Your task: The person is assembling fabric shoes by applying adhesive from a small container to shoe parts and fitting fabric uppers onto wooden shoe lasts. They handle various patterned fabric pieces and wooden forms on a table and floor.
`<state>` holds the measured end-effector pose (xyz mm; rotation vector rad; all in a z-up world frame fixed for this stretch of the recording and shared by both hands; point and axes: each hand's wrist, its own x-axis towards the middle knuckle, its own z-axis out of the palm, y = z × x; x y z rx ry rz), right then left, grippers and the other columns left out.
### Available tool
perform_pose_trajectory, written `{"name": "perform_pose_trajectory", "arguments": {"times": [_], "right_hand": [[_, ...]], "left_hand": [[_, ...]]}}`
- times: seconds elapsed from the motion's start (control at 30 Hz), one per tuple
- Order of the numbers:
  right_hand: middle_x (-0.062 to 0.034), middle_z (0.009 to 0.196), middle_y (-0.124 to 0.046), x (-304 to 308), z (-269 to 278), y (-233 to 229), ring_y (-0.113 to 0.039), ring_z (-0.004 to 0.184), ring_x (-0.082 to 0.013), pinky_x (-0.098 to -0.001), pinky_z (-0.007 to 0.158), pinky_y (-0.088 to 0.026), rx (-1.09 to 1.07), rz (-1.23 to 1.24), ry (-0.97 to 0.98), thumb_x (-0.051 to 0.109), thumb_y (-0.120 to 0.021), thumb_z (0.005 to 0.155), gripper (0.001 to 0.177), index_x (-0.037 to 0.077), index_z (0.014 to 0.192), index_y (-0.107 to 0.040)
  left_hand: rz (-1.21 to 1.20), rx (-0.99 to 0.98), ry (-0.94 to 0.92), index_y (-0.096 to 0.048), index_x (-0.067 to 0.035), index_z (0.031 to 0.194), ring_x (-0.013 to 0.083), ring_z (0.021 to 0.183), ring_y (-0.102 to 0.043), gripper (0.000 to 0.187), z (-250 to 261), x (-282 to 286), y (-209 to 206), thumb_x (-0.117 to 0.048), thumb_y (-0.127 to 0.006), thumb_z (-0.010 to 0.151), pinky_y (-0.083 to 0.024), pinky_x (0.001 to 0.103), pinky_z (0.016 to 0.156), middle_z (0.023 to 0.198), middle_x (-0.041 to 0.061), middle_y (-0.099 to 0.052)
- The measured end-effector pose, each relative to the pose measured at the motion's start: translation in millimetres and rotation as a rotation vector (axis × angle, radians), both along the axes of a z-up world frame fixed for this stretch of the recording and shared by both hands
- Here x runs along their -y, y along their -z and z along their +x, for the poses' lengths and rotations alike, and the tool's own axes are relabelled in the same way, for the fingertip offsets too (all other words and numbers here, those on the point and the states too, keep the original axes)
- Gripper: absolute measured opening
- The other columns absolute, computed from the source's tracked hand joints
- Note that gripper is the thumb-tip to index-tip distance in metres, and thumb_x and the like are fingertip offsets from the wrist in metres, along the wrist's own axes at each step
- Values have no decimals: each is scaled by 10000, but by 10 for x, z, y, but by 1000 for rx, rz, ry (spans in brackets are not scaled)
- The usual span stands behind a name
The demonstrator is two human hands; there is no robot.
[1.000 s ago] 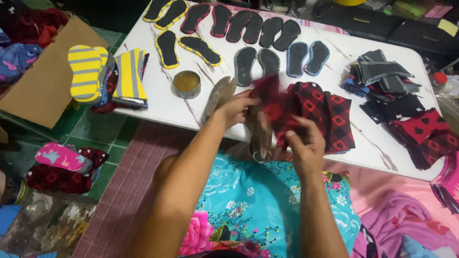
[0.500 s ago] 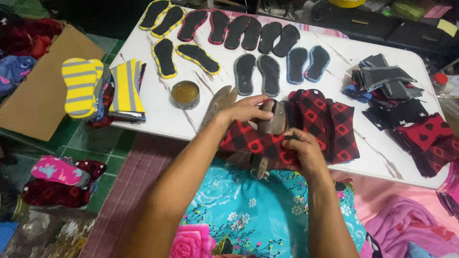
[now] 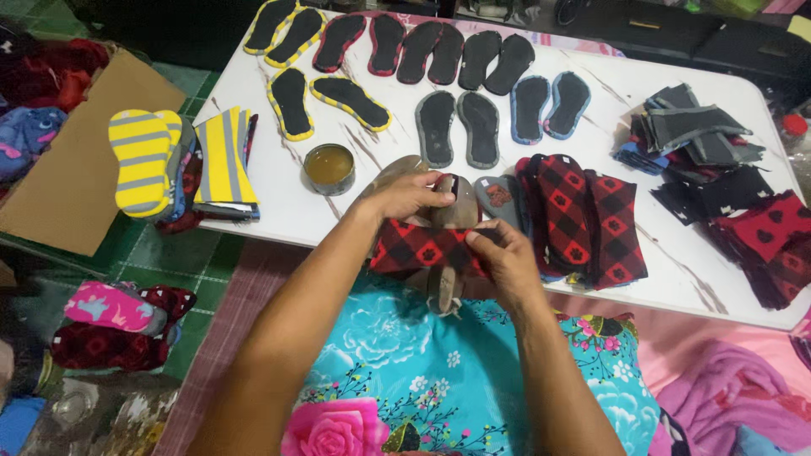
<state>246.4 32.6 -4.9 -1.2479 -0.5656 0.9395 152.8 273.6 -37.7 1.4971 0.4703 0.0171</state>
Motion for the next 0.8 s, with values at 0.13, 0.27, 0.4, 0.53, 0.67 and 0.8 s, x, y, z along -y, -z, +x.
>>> {"name": "perform_pose_trajectory", "arguments": {"times": [0.13,0.27,0.4,0.53,0.67,0.8], "right_hand": [[-81,866,-726,10,92,-144,-700,708,-152,-321,638,-599,-86,-23,67,45,-702,894,130,36,1010,-645],[-94,848,-724,-4,82,-240,-703,683,-167,-349,605,-602,-82,-55,127,57,-697,898,112,31,987,-633],[-79,804,-706,-43,69,-192,-678,638,-151,-336,551,-602,13,-135,157,83,-709,895,118,30,971,-637],[-59,825,-707,-102,103,-70,-648,668,-112,-262,583,-551,100,-104,142,84,-735,912,135,29,1005,-656],[-57,828,-709,-113,83,-88,-651,662,-109,-259,580,-547,74,-85,104,82,-725,917,149,30,1041,-660],[-48,874,-744,-107,35,-225,-697,695,-92,-255,606,-583,94,-101,48,66,-695,915,228,9,1136,-698]], "left_hand": [[52,-21,3,-510,-100,1523,173,1297,-554,755,-42,44,-164,-349,-796,871,-465,316,991,1455,55,-582],[-247,20,-8,-550,-57,1445,141,1185,-639,679,-122,117,-385,-220,-798,834,-549,309,966,1318,70,-669],[-412,49,45,-576,-30,1354,138,1083,-680,561,-93,99,-433,-131,-773,838,-577,303,946,1203,64,-692],[-393,12,83,-593,-25,1327,115,1056,-678,472,-73,-22,-442,-100,-747,887,-565,275,933,1165,44,-686],[-364,-18,189,-611,-43,1296,111,1028,-677,407,-61,-108,-500,-118,-710,908,-572,282,913,1122,36,-691],[-336,-26,215,-618,-60,1278,102,986,-680,382,-47,-108,-553,-130,-687,910,-575,279,867,1091,30,-699]]}}
